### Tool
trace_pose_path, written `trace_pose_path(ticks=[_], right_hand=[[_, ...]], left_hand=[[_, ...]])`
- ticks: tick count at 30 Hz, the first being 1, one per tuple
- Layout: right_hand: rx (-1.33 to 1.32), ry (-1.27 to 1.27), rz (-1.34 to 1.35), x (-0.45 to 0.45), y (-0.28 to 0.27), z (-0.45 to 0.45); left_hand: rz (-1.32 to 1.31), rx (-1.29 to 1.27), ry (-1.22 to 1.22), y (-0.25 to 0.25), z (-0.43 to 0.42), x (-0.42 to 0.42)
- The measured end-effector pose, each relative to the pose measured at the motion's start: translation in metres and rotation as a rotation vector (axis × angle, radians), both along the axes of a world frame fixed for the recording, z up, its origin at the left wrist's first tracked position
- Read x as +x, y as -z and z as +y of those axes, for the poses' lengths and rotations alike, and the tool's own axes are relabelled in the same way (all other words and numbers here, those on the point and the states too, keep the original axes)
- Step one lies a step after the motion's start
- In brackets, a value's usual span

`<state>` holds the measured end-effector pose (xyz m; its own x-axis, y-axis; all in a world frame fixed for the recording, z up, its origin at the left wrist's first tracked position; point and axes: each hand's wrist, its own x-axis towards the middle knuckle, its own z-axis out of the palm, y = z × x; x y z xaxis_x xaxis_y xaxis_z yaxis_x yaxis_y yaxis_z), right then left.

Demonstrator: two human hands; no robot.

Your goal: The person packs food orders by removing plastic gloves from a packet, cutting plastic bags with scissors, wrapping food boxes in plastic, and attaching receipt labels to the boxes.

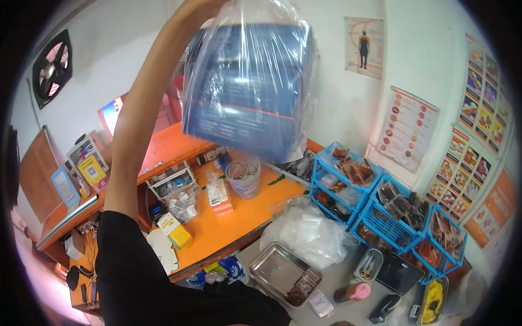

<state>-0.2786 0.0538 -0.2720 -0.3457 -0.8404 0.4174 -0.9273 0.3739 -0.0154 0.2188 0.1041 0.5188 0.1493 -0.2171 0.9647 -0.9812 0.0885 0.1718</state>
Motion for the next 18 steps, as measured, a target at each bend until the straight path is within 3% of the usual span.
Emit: trace_pose_path(ticks=[2,4,6,10,13,16,18], right_hand=[[0.092,-0.028,-0.131,0.007,-0.027,0.006],[0.012,-0.016,0.045,0.006,-0.024,0.005],[0.087,0.005,-0.139,0.005,-0.013,0.002],[0.056,0.017,-0.048,-0.009,0.025,-0.012],[0.093,0.01,-0.087,-0.003,0.012,-0.01],[0.059,-0.005,-0.114,-0.006,0.024,-0.013],[0.076,-0.005,-0.123,-0.004,0.02,-0.012]], left_hand=[[0.073,0.103,-0.075,0.011,-0.002,0.008],[0.151,0.211,-0.162,0.024,-0.004,0.003],[0.248,0.304,-0.242,0.039,-0.002,-0.011],[0.196,0.291,-0.116,0.075,-0.014,0.003],[0.283,0.278,0.07,0.108,-0.015,-0.011],[0.433,0.692,-0.064,0.133,-0.008,-0.045],[0.547,0.822,-0.212,0.156,-0.011,-0.07]])
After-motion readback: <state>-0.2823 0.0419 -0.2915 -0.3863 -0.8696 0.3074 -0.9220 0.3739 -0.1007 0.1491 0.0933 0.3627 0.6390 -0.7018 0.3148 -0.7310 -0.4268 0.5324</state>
